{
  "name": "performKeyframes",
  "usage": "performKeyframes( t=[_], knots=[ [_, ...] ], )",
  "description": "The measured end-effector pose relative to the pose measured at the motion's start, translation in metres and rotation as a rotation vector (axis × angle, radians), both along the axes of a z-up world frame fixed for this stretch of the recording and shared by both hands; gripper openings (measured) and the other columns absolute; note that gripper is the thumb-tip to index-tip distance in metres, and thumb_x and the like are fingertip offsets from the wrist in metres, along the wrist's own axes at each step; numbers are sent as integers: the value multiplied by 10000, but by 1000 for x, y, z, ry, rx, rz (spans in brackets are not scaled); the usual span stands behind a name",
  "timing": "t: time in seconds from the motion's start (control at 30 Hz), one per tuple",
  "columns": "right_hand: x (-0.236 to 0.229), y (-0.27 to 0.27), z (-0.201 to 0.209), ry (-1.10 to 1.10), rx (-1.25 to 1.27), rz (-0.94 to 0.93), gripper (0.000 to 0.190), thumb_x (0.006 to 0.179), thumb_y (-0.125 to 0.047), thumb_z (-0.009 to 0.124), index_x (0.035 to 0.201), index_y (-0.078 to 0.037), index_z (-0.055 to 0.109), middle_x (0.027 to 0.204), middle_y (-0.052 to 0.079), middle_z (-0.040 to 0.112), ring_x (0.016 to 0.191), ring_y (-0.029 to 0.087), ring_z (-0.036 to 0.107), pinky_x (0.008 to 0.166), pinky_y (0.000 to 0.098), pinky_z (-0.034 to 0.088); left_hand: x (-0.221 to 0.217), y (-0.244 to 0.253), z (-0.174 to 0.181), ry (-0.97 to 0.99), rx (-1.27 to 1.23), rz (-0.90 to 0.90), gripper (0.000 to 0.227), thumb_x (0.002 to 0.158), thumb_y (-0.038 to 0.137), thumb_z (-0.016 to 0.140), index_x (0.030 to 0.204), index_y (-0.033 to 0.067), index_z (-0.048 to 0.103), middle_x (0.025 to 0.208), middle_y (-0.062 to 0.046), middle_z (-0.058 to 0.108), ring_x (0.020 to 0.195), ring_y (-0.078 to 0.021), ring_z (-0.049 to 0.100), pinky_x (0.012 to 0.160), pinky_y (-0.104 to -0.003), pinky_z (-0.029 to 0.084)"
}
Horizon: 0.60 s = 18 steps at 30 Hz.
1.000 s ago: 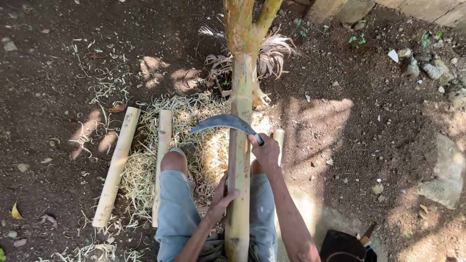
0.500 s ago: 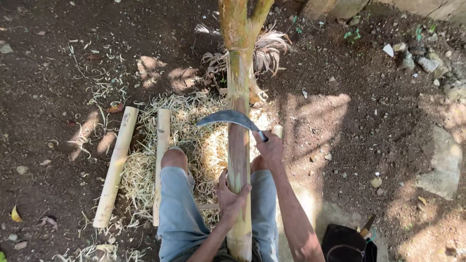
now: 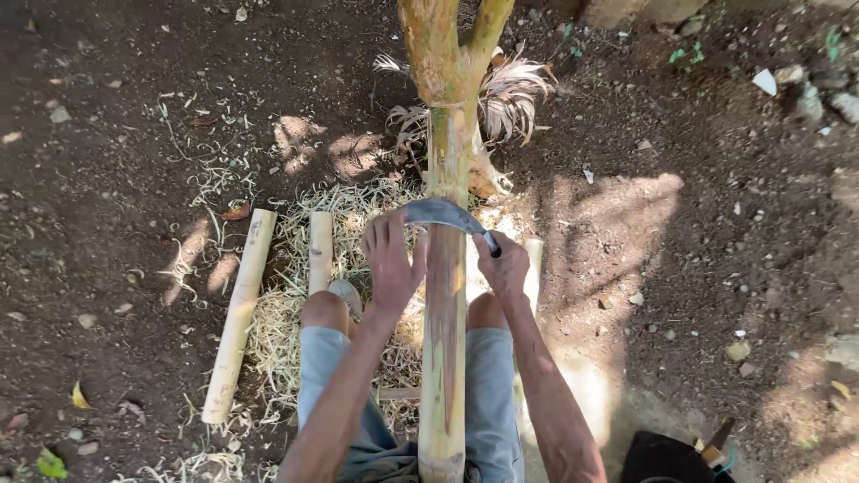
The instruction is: Scraping and shaping a bamboo stalk using a curved blade and a small knife.
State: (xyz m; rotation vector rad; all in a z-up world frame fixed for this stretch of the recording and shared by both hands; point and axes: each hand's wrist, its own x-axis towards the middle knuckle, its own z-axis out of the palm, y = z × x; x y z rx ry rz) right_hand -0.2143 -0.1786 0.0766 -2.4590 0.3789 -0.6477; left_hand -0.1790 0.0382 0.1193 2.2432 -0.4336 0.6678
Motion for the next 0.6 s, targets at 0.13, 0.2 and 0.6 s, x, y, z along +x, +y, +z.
performKeyframes(
  t=[0.13, 0.2, 0.6],
  knots=[
    [36, -15, -6, -30, -2, 18, 324, 927, -387, 753, 891, -64, 754, 573, 79, 613, 468, 214, 578, 468, 380, 449, 94, -16, -43, 156, 87, -67, 468, 1036, 333, 541, 1365, 1, 545, 1243, -224, 592, 1141, -362, 565, 1004, -535, 413],
    [58, -23, -11, -26, -40, 39, 332, 920, -403, 748, 923, -71, 765, 556, 46, 615, 443, 166, 558, 424, 355, 435, 117, -23, -45, 403, 172, -64, 414, 1067, 374, 541, 1290, 36, 622, 1135, -188, 648, 1039, -310, 599, 953, -485, 451],
    [157, -64, -23, 0, 6, 73, 333, 920, -454, 749, 947, -123, 778, 610, -15, 644, 485, 111, 565, 450, 330, 451, 176, -54, -41, 368, 5, 85, 387, 890, 349, 763, 1200, 124, 715, 937, -119, 669, 920, -287, 605, 871, -483, 358]
  ],
)
